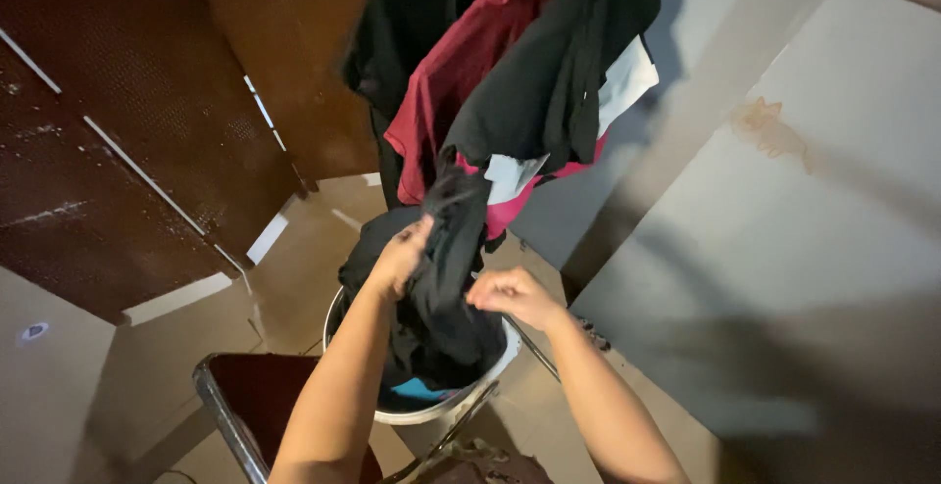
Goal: The person takes a maroon shirt from a bucket, places it on a wooden hanger, buttons it, and hangs it on a metal rack. They then hang a pink shirt and a black shirt on hangers and place them on the rack. Finally, they fold a black garment by hand.
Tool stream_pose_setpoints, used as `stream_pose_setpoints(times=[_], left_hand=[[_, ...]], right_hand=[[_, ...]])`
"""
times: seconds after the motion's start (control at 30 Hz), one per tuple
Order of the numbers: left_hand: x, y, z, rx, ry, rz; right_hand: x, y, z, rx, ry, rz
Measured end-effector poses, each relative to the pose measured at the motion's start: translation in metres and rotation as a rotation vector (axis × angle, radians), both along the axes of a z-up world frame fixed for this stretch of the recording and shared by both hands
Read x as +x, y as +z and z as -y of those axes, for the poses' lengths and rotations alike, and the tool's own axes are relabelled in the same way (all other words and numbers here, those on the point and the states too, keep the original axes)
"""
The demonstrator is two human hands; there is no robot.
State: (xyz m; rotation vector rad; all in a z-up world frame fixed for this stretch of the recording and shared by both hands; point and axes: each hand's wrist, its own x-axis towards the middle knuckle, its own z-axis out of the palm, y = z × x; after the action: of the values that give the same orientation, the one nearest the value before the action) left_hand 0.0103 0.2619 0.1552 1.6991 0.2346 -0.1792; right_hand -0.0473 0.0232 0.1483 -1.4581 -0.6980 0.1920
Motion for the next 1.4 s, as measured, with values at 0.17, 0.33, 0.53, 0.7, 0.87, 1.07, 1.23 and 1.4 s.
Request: stream_pose_setpoints(times=[0.17, 0.33, 0.53, 0.7, 0.87, 1.07, 1.23, 1.4], left_hand=[[0.043, -0.138, 0.012, -0.268, 0.034, 0.11], [0.022, -0.085, 0.012, -0.31, 0.029, 0.268], [0.09, -0.194, -0.091, 1.465, -0.021, 0.955], [0.0, -0.007, -0.045, 0.352, 0.259, 0.647], [0.019, -0.052, 0.0, -0.107, 0.272, 0.753], [-0.009, -0.005, 0.076, 0.243, 0.104, 0.724], [-0.018, 0.005, 0.066, 0.355, -0.018, 0.699], [-0.02, -0.027, 0.014, 0.659, 0.022, 0.326]], right_hand=[[0.038, -0.092, 0.003, -0.025, -0.454, -0.317], [0.005, 0.009, 0.002, -0.844, -0.754, -0.28], [0.053, -0.058, 0.058, 0.264, -1.152, -0.443], [0.039, -0.023, 0.079, 0.49, -0.942, -0.096], [0.052, -0.034, 0.082, 0.025, -1.021, -0.138], [0.005, 0.037, 0.019, -0.176, -0.555, 0.075], [0.047, 0.002, 0.023, -0.131, -0.721, -0.209], [0.049, 0.047, 0.048, 0.223, -0.972, -0.386]])
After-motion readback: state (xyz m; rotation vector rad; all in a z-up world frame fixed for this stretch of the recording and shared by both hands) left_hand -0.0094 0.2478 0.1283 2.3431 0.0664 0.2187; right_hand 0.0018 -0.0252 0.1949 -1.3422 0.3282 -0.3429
